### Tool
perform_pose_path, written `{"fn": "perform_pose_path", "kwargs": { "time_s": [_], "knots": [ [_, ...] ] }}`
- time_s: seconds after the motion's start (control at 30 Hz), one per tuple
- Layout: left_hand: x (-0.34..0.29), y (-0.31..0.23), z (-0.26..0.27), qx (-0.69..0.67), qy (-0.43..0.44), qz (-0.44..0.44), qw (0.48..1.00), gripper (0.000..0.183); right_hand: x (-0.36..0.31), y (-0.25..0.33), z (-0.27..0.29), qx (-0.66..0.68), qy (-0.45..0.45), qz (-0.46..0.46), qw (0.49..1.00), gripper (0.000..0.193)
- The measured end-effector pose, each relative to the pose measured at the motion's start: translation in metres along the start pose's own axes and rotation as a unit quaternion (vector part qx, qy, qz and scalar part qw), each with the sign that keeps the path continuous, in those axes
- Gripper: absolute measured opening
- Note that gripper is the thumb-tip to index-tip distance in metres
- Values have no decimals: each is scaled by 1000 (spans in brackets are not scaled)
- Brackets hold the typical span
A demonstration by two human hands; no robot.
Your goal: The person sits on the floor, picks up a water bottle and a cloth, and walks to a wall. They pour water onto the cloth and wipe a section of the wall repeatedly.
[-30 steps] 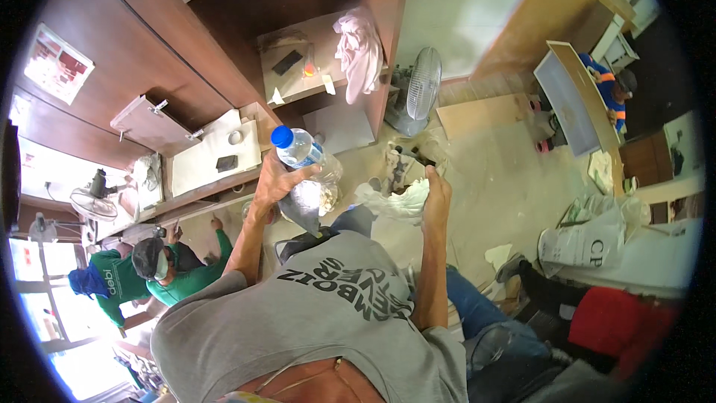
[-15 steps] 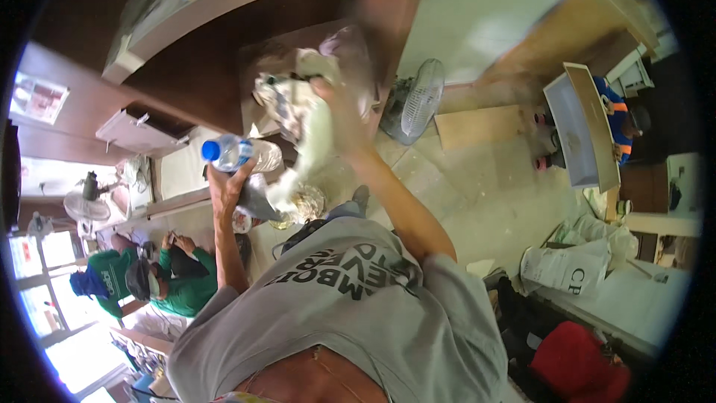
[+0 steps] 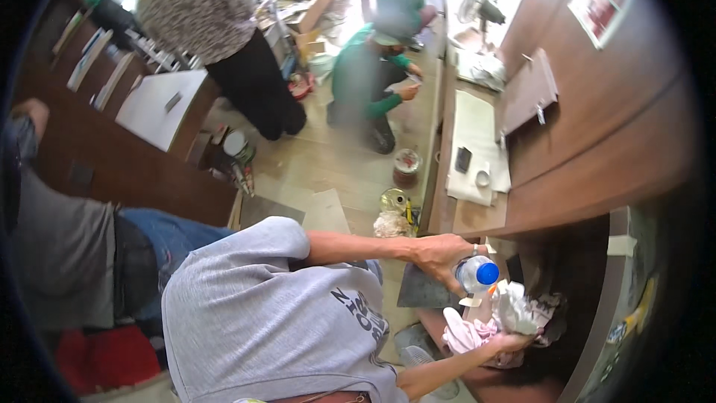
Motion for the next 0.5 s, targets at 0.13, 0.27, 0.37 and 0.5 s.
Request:
{"fn": "perform_pose_path", "kwargs": {
  "time_s": [0.13, 0.27, 0.37, 0.5],
  "knots": [
    [-17, -7, -11, -37, -42, 13, 998, 70, -5, -28, 13, -4, 23, -32, 999, 41],
    [-39, 10, -17, -12, -58, 10, 998, 68, -22, -49, 18, 3, 45, -40, 998, 44],
    [-24, 7, -11, -18, 40, 99, 994, 72, -26, -60, 1, 15, 29, -45, 998, 45],
    [-11, 44, -47, -156, 69, 114, 979, 62, -11, -59, -21, -33, 46, -42, 998, 48]
  ]
}}
Point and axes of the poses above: each hand's wrist, its own x-axis towards the middle knuckle, its own z-axis out of the back of the hand, y = z × x, the point moved 1 cm from there along x, towards the middle knuckle, and after that the axes turned 14 degrees about y, right-handed, at the moved point
